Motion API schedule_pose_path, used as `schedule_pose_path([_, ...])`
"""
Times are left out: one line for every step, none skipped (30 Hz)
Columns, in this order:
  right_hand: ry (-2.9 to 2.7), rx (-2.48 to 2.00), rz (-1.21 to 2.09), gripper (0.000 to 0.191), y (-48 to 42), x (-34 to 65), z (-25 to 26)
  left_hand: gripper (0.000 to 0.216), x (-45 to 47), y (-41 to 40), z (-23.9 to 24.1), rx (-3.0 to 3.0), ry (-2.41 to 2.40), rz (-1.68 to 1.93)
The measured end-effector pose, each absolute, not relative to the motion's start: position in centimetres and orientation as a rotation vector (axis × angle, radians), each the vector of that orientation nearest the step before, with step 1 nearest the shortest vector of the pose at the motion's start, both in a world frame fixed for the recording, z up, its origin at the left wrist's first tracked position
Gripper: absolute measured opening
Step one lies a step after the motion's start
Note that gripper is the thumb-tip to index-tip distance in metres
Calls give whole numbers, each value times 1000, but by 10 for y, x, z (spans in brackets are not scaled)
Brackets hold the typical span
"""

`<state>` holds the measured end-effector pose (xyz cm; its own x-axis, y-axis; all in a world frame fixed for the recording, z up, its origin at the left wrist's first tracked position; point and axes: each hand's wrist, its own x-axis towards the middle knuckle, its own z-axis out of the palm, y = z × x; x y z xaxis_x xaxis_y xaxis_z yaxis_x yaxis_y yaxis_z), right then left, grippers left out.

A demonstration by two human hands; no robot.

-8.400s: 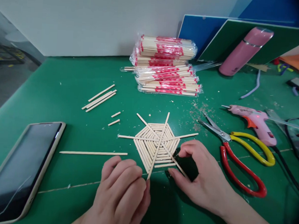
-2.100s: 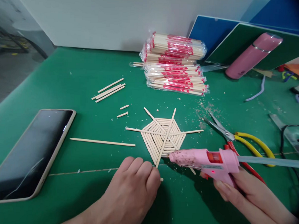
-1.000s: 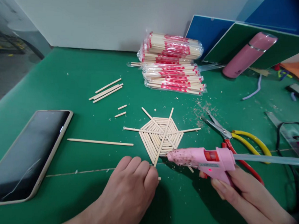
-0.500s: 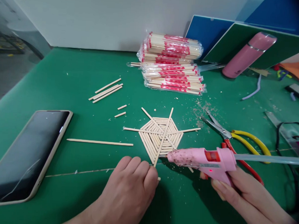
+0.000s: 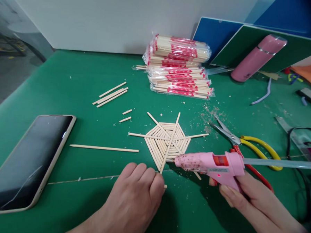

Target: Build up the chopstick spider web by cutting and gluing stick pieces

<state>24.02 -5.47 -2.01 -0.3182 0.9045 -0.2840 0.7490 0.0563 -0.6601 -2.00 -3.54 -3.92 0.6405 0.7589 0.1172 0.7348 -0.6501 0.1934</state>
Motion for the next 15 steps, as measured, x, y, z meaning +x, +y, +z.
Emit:
schedule_pose_path([-2125,-1698,1122,20,-54,240,-20,11,-20,-36,-40,2726,1246,279])
schedule_pose_path([-2123,-1710,1131,20,-54,239,-19,11,-21,-36,-40,2724,1247,276])
schedule_pose_path([-2119,-1728,1138,20,-55,238,-18,11,-21,-36,-40,2723,1246,273])
schedule_pose_path([-2112,-1745,1142,19,-55,237,-16,11,-21,-37,-40,2721,1246,273])
schedule_pose_path([-2103,-1763,1140,19,-56,236,-14,11,-21,-37,-41,2721,1247,278])
schedule_pose_path([-2093,-1774,1144,19,-56,235,-12,11,-21,-37,-41,2722,1247,286])
schedule_pose_path([-2083,-1773,1158,19,-57,235,-11,11,-21,-37,-41,2723,1247,300])
schedule_pose_path([-2064,-1783,1170,19,-58,235,-11,11,-21,-37,-41,2726,1243,316])
schedule_pose_path([-2043,-1793,1183,19,-58,235,-11,10,-21,-37,-41,2727,1241,328])
schedule_pose_path([-2020,-1804,1197,18,-58,236,-11,10,-21,-37,-42,2727,1238,332])
schedule_pose_path([-1996,-1814,1206,18,-59,237,-12,9,-22,-37,-42,2727,1234,330])
schedule_pose_path([-1979,-1819,1212,18,-59,238,-13,9,-22,-37,-42,2726,1228,324])
schedule_pose_path([-1974,-1817,1219,18,-59,238,-14,8,-22,-36,-42,2725,1225,317])
schedule_pose_path([-1972,-1810,1213,18,-59,238,-15,8,-22,-36,-43,2725,1222,316])
schedule_pose_path([-1968,-1800,1193,18,-59,237,-15,8,-22,-36,-43,2726,1219,319])
